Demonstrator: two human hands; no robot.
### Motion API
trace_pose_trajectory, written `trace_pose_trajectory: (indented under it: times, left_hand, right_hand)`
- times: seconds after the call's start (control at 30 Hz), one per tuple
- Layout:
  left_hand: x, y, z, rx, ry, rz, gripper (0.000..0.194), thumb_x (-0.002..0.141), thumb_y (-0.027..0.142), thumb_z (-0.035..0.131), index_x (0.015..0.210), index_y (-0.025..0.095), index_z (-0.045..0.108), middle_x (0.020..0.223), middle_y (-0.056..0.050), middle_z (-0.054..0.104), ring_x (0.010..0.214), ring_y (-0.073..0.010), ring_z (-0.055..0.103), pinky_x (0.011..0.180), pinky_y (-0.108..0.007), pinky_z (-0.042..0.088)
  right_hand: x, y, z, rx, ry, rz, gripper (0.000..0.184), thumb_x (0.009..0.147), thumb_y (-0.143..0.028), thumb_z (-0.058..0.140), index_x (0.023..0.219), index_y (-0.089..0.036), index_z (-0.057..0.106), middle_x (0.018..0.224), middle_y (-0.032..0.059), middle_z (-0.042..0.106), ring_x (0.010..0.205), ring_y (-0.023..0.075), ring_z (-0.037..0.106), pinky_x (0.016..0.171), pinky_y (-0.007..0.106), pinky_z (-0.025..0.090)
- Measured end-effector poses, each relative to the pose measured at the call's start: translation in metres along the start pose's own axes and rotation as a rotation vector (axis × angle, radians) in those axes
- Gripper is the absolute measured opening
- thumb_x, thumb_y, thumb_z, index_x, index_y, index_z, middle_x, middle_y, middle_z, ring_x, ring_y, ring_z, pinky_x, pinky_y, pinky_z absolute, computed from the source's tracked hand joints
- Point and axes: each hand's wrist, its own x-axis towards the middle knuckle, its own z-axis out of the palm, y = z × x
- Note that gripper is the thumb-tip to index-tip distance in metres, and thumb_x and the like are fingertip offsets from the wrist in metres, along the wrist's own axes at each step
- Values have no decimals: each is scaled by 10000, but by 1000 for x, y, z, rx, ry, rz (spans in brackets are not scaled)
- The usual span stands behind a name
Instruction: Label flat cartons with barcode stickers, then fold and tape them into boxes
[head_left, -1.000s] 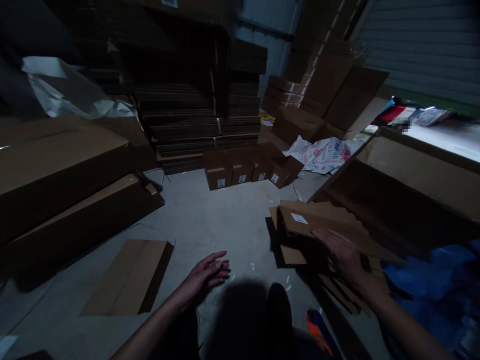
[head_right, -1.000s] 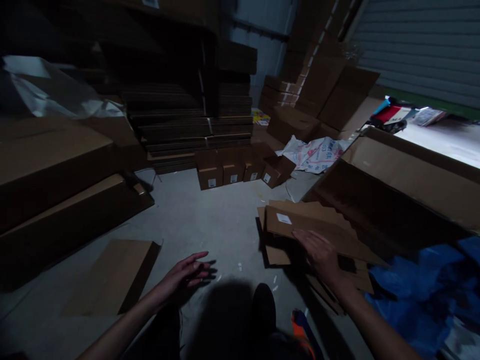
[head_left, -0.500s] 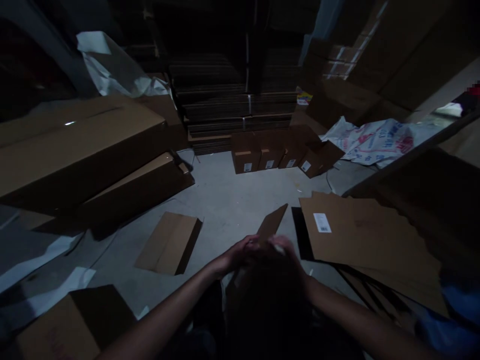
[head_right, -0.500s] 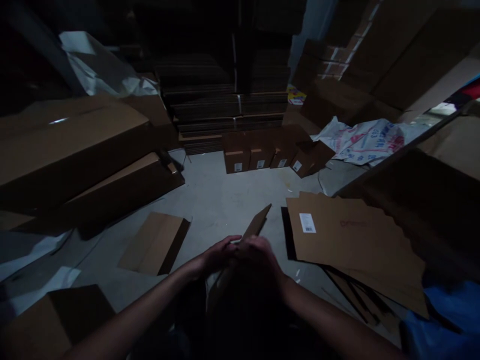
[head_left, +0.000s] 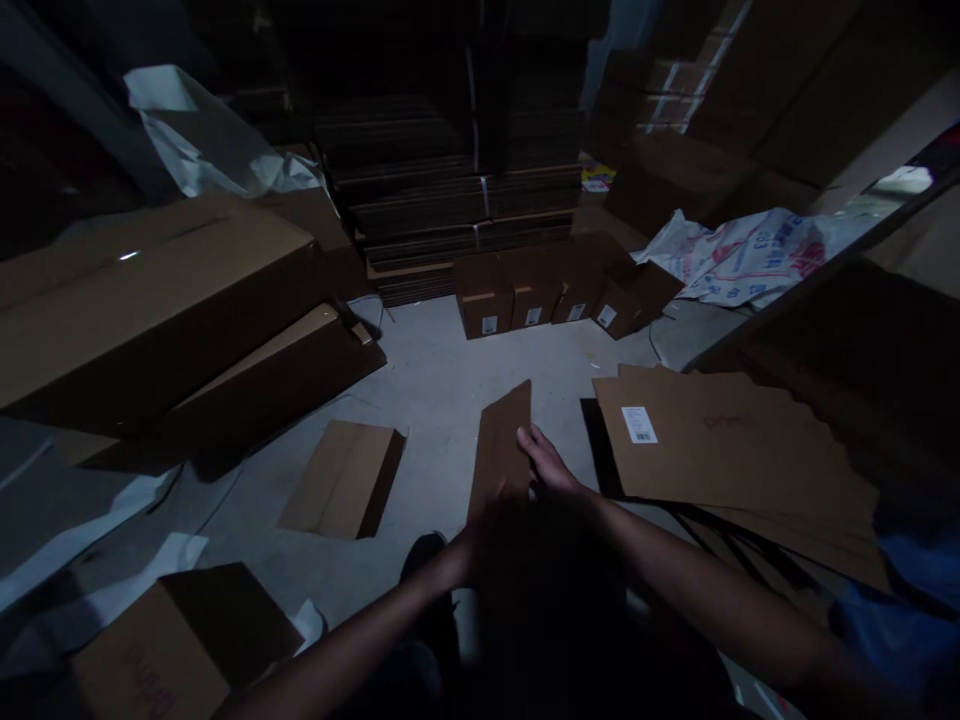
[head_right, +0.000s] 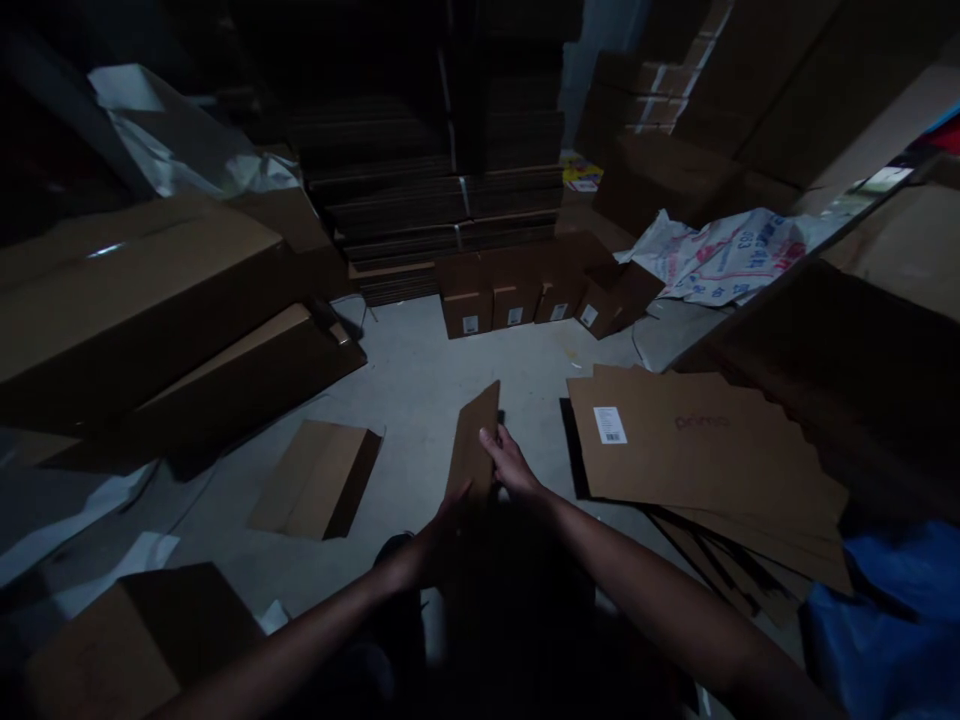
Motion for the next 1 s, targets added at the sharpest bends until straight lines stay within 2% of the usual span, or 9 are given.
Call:
trace_pose_trajectory:
  times: [0.13,0.27,0.4,0.57,0.7,0.77,0.83,0.9,1.0]
  left_hand:
    - [-2,15,-18,70,-29,-80,1213,691,345,924,1666,259,207,1640,-172,379,1516,-405,328,1227,-546,318]
    - [-16,39,-39,-51,-97,-154,1234,702,233,883,1670,328,125,1683,-147,297,1474,-390,403,1058,-455,511]
    - [-39,55,-50,-57,-46,-123,1083,774,202,765,1657,331,152,1714,-138,214,1407,-390,497,983,-428,551]
    - [-52,61,-64,342,346,37,926,809,116,587,1647,200,203,1568,-156,480,1429,-377,477,1220,-516,333]
    - [-22,59,-78,575,659,246,938,792,118,593,1640,142,191,1729,-169,156,1599,-360,141,1303,-529,109]
    - [5,57,-76,722,778,337,867,864,166,570,1637,118,179,1744,-182,-43,1609,-371,-63,1279,-609,-1]
    - [36,55,-68,859,827,383,790,928,237,566,1629,112,224,1735,-196,-111,1583,-404,-179,1225,-689,-84]
    - [63,51,-56,993,641,432,745,932,280,611,1608,145,326,1741,-198,-25,1587,-424,-141,1207,-706,-104]
    - [86,43,-40,1113,173,507,659,933,191,577,1571,282,436,1735,-114,188,1608,-363,90,1253,-634,-32]
  right_hand:
    - [8,-1,-6,11,-175,121,537,795,-651,766,1129,-268,595,914,3,688,646,112,620,503,198,493]
    - [17,7,-16,44,-208,128,648,676,-617,864,1136,-259,582,888,-13,661,611,99,608,482,183,463]
    - [21,3,-20,-74,-144,45,682,689,-526,838,1250,-235,583,860,-31,605,588,104,589,527,234,495]
    - [-9,-53,-26,-853,72,-362,553,795,-247,606,1344,-205,656,877,2,644,690,149,591,688,292,506]
    - [-51,-79,-30,-1521,-26,-326,576,835,-176,553,1402,-240,625,1096,80,692,876,223,676,807,329,511]
    - [-64,-74,-27,-1658,-129,-267,549,863,-179,561,1408,-233,601,1143,107,685,945,243,685,845,337,519]
    - [-68,-62,-22,-1669,-244,-296,470,921,-270,580,1386,-210,594,1211,138,674,1101,276,662,1022,400,482]
    - [-66,-50,-19,-1656,-339,-320,513,945,-440,604,1386,-180,586,1338,188,630,1273,325,591,1180,491,355]
    - [-59,-37,-21,-1692,-535,-232,724,844,-568,713,1421,-151,581,1540,259,473,1453,413,431,1213,548,294]
